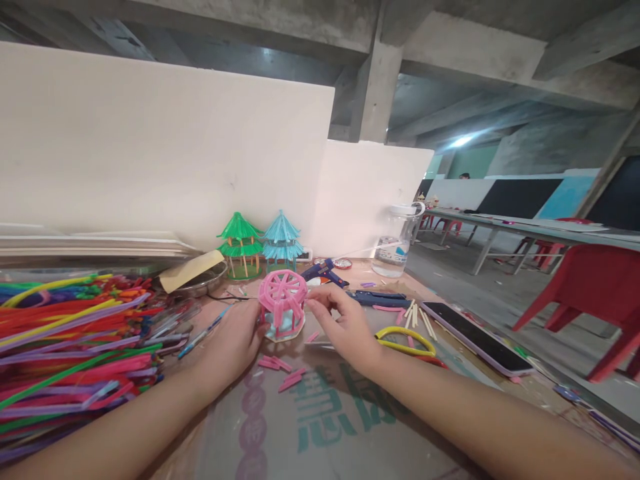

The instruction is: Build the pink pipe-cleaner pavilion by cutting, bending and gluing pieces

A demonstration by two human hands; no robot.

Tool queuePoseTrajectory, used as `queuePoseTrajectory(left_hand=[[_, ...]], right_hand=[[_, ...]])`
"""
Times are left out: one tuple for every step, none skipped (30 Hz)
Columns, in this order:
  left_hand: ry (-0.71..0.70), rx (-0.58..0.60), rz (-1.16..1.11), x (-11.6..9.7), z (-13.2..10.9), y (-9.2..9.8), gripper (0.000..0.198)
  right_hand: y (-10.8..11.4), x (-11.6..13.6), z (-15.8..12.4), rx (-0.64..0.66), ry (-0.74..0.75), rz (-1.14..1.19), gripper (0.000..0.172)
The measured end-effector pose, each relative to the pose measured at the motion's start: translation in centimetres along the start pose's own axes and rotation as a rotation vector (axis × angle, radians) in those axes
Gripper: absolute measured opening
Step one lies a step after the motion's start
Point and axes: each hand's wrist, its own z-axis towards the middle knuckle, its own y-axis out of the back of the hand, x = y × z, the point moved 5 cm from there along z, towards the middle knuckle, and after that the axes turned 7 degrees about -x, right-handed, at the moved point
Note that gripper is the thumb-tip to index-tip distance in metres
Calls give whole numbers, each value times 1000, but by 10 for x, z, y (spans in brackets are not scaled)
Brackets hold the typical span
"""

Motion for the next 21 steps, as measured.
queuePoseTrajectory(left_hand=[[2,3,6,0,0,0,11],[3,6,10,-1,0,0,11],[3,7,11,-1,1,0,12],[2,7,10,-1,1,0,13],[1,5,9,-2,1,0,13],[-1,5,8,-2,1,0,13],[-3,6,8,-2,1,0,13],[-5,8,7,-2,1,0,13],[-4,10,7,-2,1,0,13],[-1,12,6,-2,1,0,12],[4,14,3,-1,1,0,12],[11,15,-1,-1,1,0,13],[19,15,-5,0,1,0,14],[25,14,-10,0,0,-1,15],[29,13,-14,1,0,-1,16],[31,12,-19,1,0,-1,17],[31,10,-21,1,0,-1,18],[29,7,-22,2,0,-1,20],[27,3,-22,2,0,-1,21],[25,-3,-23,2,0,-2,21],[23,-11,-26,3,0,-2,21]], right_hand=[[1,6,0,17,122,-62,15],[1,10,-1,41,222,-113,18],[0,14,-2,58,299,-159,20],[0,17,-4,64,357,-204,23],[0,19,-5,60,398,-249,25],[0,21,-7,51,431,-295,27],[0,22,-9,44,462,-339,29],[0,23,-11,42,493,-375,31],[0,24,-12,45,520,-398,32],[1,25,-14,48,541,-407,32],[1,25,-14,50,557,-405,32],[2,26,-15,51,568,-400,32],[2,26,-15,51,573,-396,32],[2,25,-15,53,572,-398,32],[2,25,-15,56,567,-407,32],[2,25,-14,62,561,-423,32],[1,24,-14,71,552,-442,32],[0,24,-14,78,544,-460,32],[-1,23,-13,87,536,-476,32],[-2,23,-13,97,528,-489,32],[-3,23,-13,110,521,-499,32]])
